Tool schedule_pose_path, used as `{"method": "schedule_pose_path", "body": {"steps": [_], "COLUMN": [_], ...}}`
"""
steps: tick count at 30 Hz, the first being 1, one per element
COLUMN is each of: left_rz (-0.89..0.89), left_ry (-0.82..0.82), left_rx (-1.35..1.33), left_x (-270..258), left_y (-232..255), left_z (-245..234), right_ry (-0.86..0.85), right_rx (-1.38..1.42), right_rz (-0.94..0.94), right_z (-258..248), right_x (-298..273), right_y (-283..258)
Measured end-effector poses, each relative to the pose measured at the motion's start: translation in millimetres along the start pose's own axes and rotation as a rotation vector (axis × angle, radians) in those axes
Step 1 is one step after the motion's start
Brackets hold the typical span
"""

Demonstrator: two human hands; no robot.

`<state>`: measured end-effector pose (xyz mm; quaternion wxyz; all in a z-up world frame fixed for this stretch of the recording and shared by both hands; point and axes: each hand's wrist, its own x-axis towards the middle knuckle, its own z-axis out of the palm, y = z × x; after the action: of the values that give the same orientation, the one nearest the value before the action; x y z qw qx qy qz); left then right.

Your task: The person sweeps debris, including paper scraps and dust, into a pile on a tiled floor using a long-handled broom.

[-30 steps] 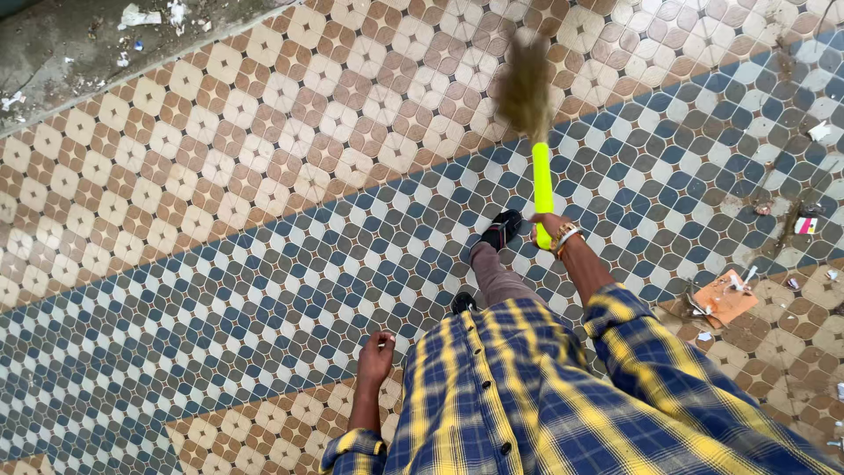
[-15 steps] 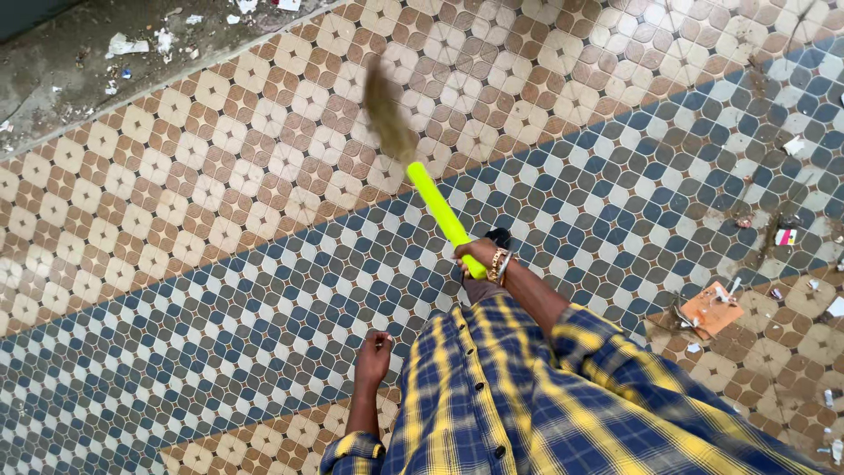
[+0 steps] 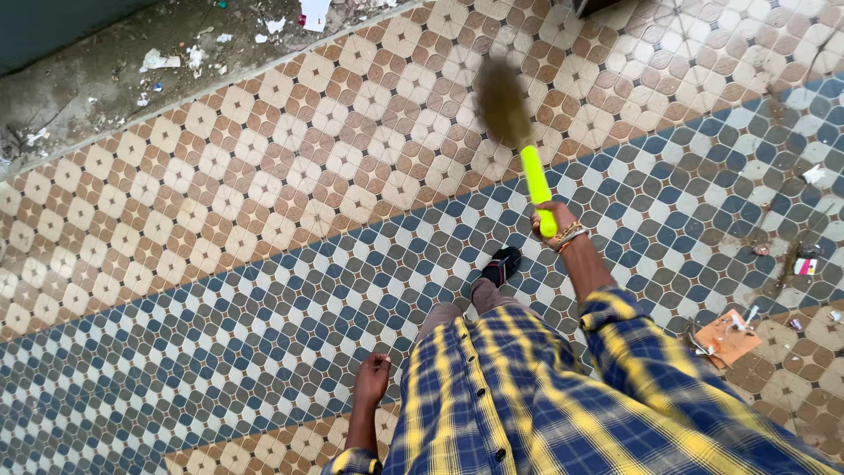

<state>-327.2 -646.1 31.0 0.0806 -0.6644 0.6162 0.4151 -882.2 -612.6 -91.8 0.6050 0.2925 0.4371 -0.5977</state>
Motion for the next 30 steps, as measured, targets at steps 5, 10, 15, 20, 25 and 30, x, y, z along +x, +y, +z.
{"method": "schedule_pose_path", "body": {"steps": [5, 10, 15, 20, 25, 30], "left_rz": [-0.002, 0.073, 0.217, 0.501, 0.529, 0.365], "left_ry": [-0.035, -0.038, -0.086, -0.202, -0.573, -0.84], "left_rx": [-0.086, -0.077, -0.063, -0.021, -0.37, -0.751], "left_x": [37, 85, 144, 204, 203, 187], "left_y": [19, 50, 86, 185, 315, 362], "left_z": [3, 5, -4, -24, -24, -15], "right_ry": [-0.148, -0.349, -0.626, -0.689, -0.804, -0.804], "right_rx": [0.007, 0.268, 0.115, 0.203, 0.3, 0.34], "right_rz": [-0.14, -0.082, -0.126, -0.159, -0.121, -0.192], "right_z": [28, 56, 124, 203, 254, 279], "right_x": [-9, -90, -157, -185, -167, -144], "right_y": [-12, 4, -2, -4, 0, 14]}}
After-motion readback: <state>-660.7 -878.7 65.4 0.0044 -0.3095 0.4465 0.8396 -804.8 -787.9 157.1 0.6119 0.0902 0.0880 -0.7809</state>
